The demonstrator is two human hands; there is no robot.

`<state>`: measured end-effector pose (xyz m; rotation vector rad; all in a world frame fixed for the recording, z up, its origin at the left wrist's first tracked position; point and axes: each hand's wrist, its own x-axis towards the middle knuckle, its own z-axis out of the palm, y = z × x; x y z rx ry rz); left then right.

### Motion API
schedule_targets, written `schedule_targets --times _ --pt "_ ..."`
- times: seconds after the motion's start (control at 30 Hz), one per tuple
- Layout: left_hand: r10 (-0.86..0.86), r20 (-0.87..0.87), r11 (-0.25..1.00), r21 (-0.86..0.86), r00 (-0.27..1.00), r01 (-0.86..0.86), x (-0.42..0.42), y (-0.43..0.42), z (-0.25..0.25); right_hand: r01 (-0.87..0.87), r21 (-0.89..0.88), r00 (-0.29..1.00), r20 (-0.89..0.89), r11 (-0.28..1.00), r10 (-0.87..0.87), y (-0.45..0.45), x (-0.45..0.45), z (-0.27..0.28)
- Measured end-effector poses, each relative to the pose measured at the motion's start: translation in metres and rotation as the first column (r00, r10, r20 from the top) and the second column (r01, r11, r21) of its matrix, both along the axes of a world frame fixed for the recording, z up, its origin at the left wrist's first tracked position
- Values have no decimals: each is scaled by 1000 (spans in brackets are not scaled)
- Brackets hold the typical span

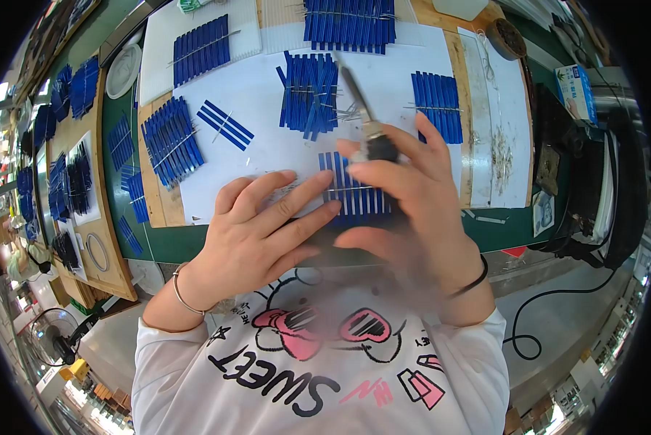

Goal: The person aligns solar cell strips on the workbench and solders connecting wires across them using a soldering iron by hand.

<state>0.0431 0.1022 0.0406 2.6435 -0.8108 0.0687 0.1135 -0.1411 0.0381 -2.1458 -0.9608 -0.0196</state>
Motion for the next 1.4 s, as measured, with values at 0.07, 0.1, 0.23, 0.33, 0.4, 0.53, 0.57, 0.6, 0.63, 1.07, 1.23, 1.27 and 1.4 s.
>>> schedule_targets --times 0.07,0.1,0.23,0.33,0.4,0.53,0.57,0.6,0.63,1.07,1.23,1.27,1.4 --pt "-3 -1 1000 -4 1000 3 1 0 0 168 261 968 -228 950 -108 -8 -11 0" --pt "2 3 1000 -17 1000 -2 1 0 0 164 256 968 -227 953 -106 -13 -16 5" --pt "-9 7 1000 -19 1000 9 1 1 -1 208 324 977 -110 923 -182 -16 -24 28" --pt "-3 -1 999 -32 1000 3 1 0 -1 152 289 988 -69 945 -137 -8 -28 34" --pt "2 1 999 -44 1000 -2 1 0 -2 117 259 992 -72 959 -101 -5 -29 33" --pt "11 9 998 -64 1000 -11 0 0 -4 97 209 995 -48 973 -89 -4 -27 34" --pt "12 8 998 -64 1000 -12 0 0 -4 92 205 996 -42 975 -85 -4 -27 34" --pt "14 12 998 -65 1000 -13 0 0 -4 87 201 996 -35 976 -82 -3 -27 34" --pt "15 16 998 -65 1000 -14 0 0 -5 86 200 996 -35 976 -81 -3 -27 34" --pt "15 -3 997 -71 1000 -15 0 0 -3 5 144 997 75 990 -16 0 -24 40" --pt "13 6 997 -70 1000 -13 0 0 -4 32 159 996 81 987 -45 0 -25 41" --pt "14 6 997 -70 1000 -14 0 0 -4 55 195 995 76 979 -71 0 -26 40" --pt "11 5 997 -72 1000 -11 0 0 -4 92 186 993 58 978 -104 7 -25 42"
